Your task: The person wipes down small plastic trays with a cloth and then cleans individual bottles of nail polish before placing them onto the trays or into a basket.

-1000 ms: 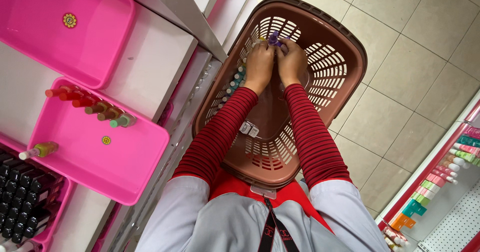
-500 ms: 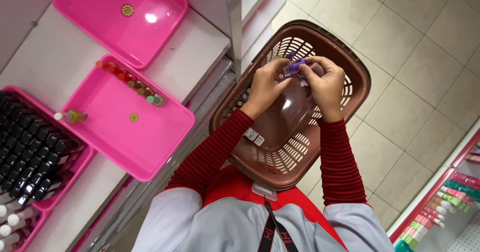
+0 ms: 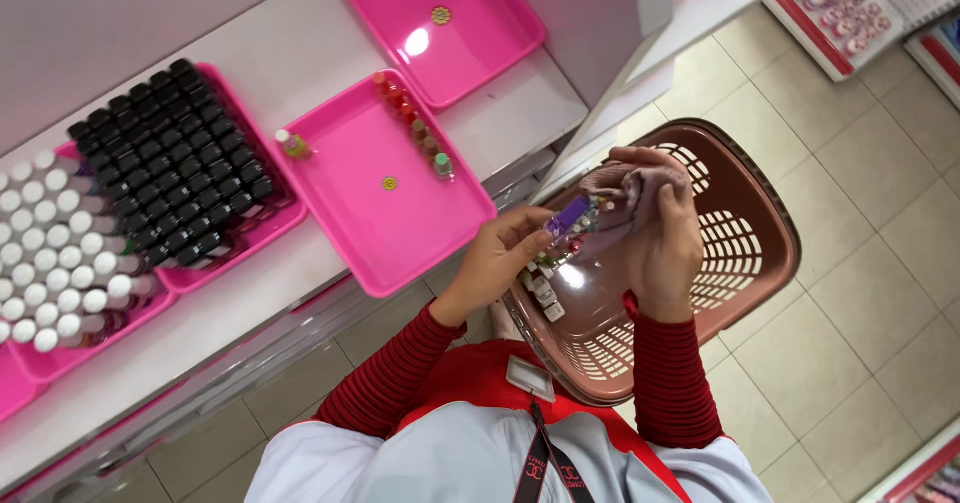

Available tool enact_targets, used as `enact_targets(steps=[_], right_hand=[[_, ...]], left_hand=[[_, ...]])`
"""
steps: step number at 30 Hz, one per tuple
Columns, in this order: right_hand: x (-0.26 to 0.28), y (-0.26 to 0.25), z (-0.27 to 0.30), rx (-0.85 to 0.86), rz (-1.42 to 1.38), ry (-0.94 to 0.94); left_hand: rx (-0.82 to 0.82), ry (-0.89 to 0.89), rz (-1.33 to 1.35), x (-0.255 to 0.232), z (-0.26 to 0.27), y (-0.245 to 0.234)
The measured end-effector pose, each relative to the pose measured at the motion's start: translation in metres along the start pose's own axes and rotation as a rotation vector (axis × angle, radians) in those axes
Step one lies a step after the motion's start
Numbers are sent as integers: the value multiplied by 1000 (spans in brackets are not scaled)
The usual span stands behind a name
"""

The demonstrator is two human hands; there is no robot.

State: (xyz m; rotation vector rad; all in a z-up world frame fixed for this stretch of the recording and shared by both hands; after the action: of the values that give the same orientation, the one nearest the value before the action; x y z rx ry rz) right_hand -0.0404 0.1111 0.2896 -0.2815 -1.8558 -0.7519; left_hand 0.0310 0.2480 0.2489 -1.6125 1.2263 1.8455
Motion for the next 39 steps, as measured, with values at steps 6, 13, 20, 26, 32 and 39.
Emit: enact_targets(steps=[6, 13, 20, 26, 32, 39], right_hand=[[-7, 69, 19, 702, 243, -192], [-28, 85, 22, 895, 467, -171], [-43, 106, 26, 829, 498, -94], [-50, 122, 36, 661, 593, 10], [-70, 128, 33, 568, 739, -36], [-40, 145, 27, 888, 625, -82]], left_hand=[[72, 115, 74, -20, 39, -37], [-85, 228, -103, -49, 75, -54], [-263, 472, -860, -74, 94, -62], [-329, 559, -1212, -63, 99, -73], [-418, 616, -1319, -46, 100, -82], [-344, 98, -190, -63, 105, -84]])
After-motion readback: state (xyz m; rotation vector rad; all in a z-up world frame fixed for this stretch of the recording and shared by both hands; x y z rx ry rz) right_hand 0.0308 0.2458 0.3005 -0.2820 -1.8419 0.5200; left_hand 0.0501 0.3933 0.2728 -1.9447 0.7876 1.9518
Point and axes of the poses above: each hand's wrist, its own z-axis away from the middle knuckle, its own y-axis out of the palm, x = y × z, the point moved 1 cm from there along -z, towards the middle knuckle, and after that the axes turned 4 degrees about x, right-handed, at the moved point
